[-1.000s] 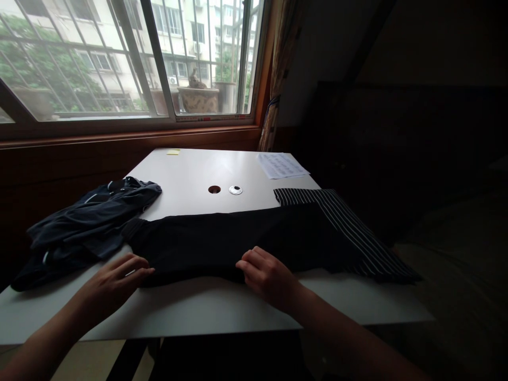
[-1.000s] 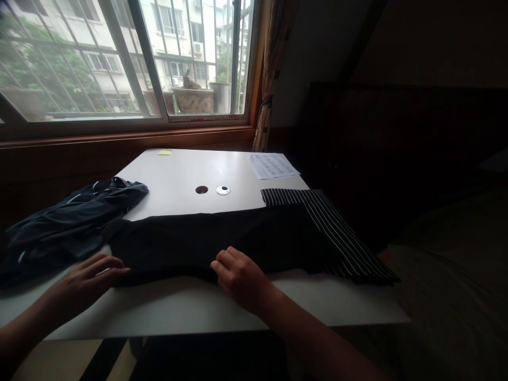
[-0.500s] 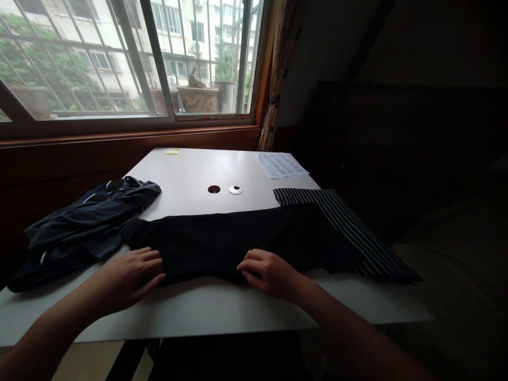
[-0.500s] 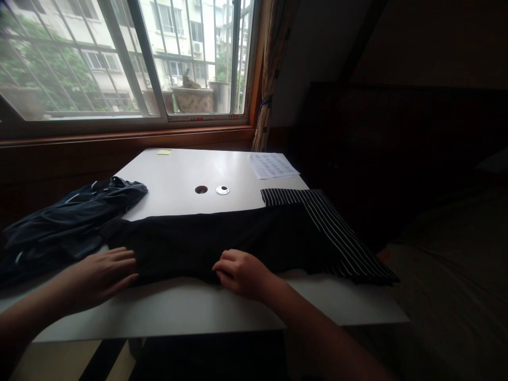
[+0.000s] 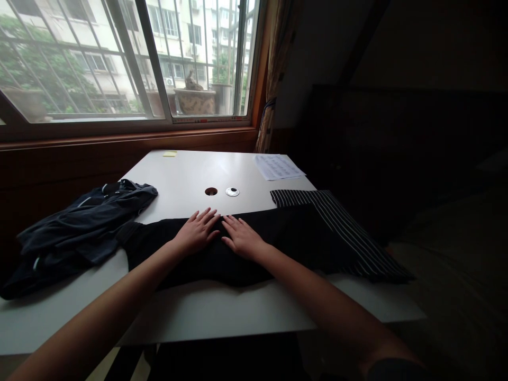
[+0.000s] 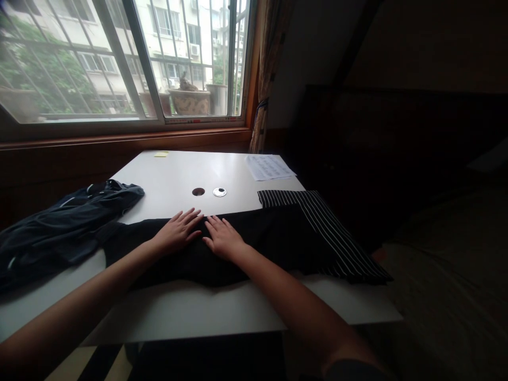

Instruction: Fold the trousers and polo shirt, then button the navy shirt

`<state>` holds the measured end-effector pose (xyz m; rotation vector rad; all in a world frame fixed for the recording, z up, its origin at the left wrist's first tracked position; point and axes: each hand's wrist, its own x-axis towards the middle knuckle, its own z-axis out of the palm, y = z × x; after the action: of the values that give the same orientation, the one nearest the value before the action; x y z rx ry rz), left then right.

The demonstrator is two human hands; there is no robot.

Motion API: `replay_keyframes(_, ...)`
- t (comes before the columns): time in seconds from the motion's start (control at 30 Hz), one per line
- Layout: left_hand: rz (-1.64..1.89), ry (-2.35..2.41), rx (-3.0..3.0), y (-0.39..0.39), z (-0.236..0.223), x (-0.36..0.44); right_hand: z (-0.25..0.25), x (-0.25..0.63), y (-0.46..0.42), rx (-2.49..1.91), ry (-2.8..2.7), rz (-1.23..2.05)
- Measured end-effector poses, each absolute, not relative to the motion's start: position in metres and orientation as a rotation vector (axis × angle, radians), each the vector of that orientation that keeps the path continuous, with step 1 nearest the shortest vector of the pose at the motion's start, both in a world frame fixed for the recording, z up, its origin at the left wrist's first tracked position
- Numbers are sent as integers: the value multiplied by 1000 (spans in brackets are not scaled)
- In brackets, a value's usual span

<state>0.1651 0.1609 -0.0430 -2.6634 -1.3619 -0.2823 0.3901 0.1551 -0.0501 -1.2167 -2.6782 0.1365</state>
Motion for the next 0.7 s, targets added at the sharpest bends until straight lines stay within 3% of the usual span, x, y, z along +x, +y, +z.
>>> replay_keyframes(0.7, -305, -1579, -2578, 140, -56, 140, -51, 442, 152, -1556, -2585, 184)
